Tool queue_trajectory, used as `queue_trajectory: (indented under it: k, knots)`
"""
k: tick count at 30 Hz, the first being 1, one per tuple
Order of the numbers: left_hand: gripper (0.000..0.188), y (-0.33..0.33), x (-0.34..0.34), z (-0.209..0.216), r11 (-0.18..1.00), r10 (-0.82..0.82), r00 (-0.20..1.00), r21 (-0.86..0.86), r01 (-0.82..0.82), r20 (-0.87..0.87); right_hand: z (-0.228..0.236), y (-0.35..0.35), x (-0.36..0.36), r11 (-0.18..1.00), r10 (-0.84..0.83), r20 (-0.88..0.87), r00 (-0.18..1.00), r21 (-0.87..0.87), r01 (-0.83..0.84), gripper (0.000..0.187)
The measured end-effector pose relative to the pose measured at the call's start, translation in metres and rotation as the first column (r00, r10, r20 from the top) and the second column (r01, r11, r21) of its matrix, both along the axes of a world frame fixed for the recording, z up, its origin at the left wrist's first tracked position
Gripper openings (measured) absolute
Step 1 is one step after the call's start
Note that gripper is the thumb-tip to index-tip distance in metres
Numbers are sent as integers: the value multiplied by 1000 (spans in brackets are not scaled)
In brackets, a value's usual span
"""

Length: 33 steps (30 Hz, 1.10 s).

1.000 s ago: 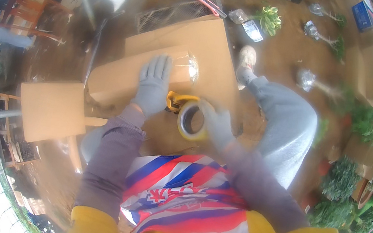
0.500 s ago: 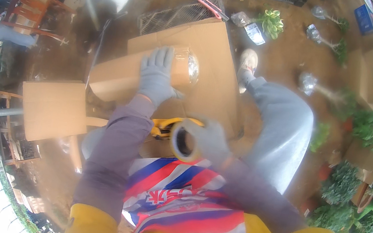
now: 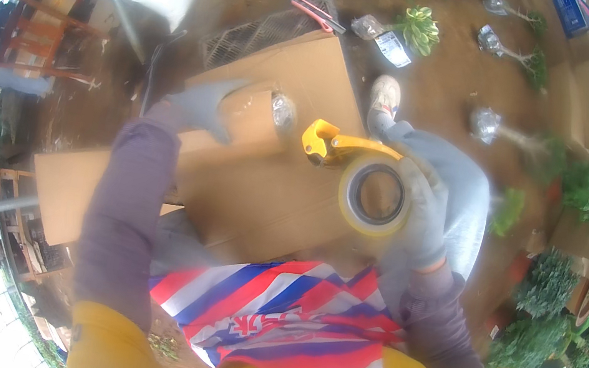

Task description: The person wraps small potted plants in cardboard and secures them with packing tape. They place each plant on a cardboard sheet, fold the cardboard around it, and apply tape to seal the package.

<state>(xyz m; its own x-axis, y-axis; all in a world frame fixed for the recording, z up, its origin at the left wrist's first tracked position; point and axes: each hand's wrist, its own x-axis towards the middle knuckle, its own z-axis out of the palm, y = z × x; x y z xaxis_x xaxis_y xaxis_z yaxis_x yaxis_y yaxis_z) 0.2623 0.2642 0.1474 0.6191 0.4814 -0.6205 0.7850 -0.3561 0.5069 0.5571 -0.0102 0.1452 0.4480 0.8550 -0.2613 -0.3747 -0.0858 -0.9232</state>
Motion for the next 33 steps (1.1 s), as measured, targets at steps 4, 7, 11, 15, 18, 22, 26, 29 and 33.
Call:
queue_trajectory:
  k: [4,7,11,15,18,22,26,29,33]
  knots:
    - [107,-4,0,-10,968,-47,999,-246,52,24,9,5,9,998,-26,151,988,57,17,31]
    - [104,-8,-9,-28,937,-125,992,-328,122,12,14,9,11,998,-45,-47,998,40,47,30]
    - [99,-30,-21,-15,963,92,984,-265,-50,149,9,15,13,997,5,372,928,65,-32,29]
    - [105,-119,-18,5,815,-200,966,575,71,165,-10,44,6,993,-33,367,930,120,-12,30]
    - [109,-184,2,-35,603,40,982,779,-171,184,-32,96,7,910,-247,903,353,341,-237,29]
    - [106,-205,3,-84,485,148,981,855,-182,125,-61,186,6,879,258,721,644,101,-465,30]
    - [99,-201,5,-96,391,166,981,906,-162,104,-88,254,-14,799,600,147,786,-92,-594,31]
    - [95,-200,11,-94,300,132,984,941,-155,120,-106,286,-17,633,541,635,552,124,-764,33]
    - [95,-197,14,-90,364,201,975,916,-165,96,-116,278,17,478,873,-17,487,-155,-864,35]
